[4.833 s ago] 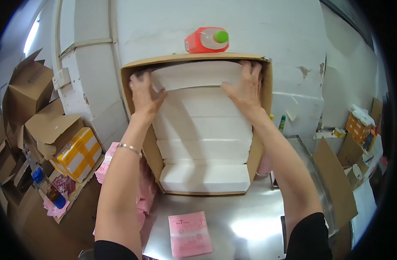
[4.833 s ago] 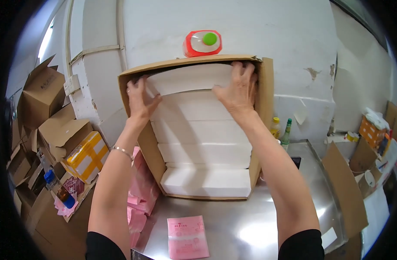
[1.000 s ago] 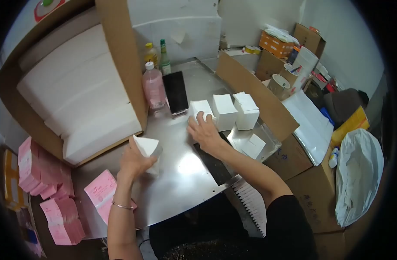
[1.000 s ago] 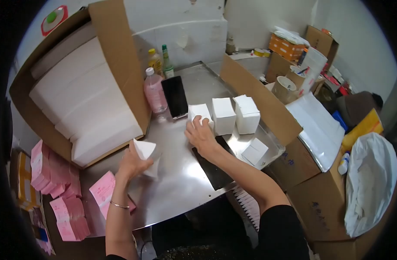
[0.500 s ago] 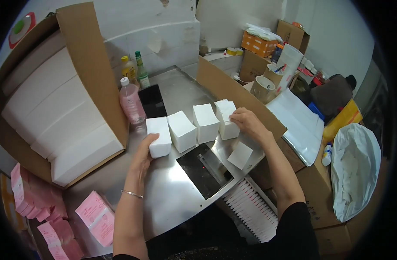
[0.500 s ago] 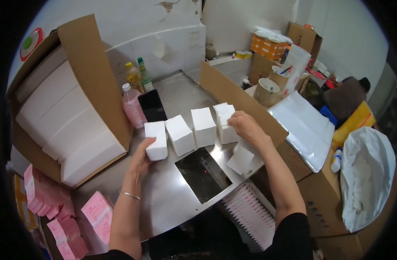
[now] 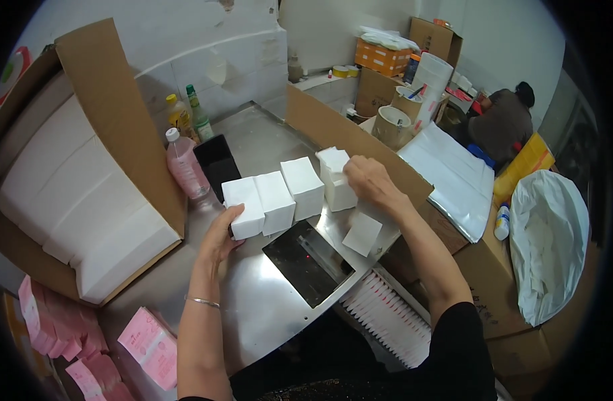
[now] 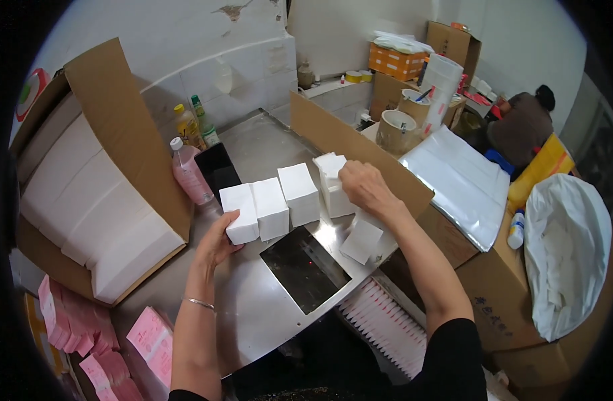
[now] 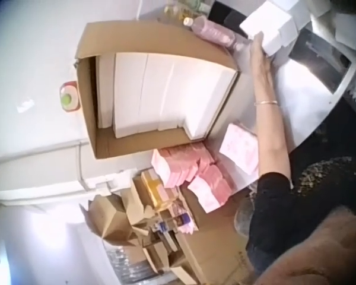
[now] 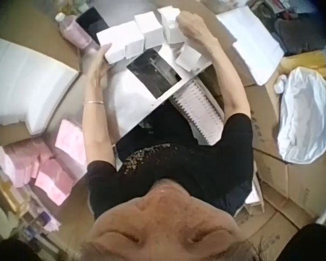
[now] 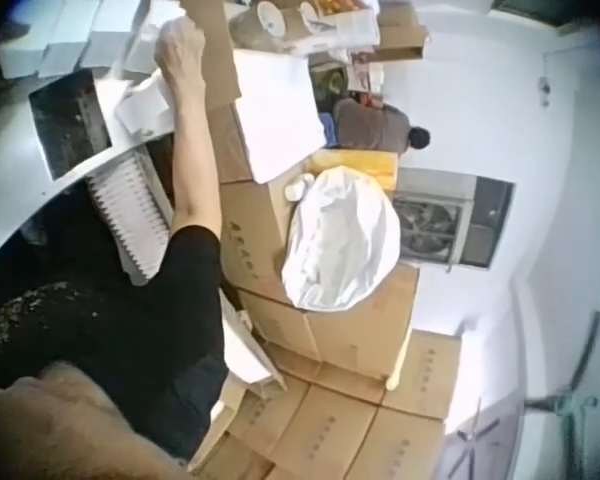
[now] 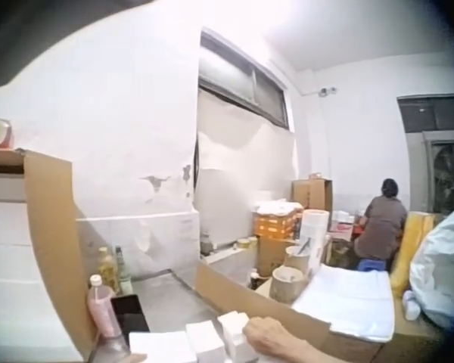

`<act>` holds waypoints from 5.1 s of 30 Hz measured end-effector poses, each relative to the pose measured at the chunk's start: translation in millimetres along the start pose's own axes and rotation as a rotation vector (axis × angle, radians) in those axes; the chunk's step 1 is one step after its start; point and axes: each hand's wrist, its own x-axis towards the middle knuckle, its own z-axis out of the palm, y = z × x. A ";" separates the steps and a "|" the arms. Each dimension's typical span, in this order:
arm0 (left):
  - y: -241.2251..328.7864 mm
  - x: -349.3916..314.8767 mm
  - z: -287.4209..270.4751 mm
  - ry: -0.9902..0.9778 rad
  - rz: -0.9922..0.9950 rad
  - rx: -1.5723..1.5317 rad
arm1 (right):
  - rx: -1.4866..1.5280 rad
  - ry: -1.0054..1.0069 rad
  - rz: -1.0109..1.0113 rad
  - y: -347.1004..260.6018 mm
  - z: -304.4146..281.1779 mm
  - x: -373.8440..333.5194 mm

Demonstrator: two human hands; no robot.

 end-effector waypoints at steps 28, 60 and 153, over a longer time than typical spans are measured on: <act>-15.1 18.1 -6.2 -0.055 0.039 0.010 | 0.277 0.544 0.587 -65.5 -101.7 -204.1; 4.3 36.7 25.1 -0.059 0.090 0.141 | 0.678 0.589 0.882 -43.2 40.2 -73.0; -135.5 -195.9 5.9 0.470 0.778 1.254 | 0.201 0.094 0.415 -72.4 -35.9 -98.7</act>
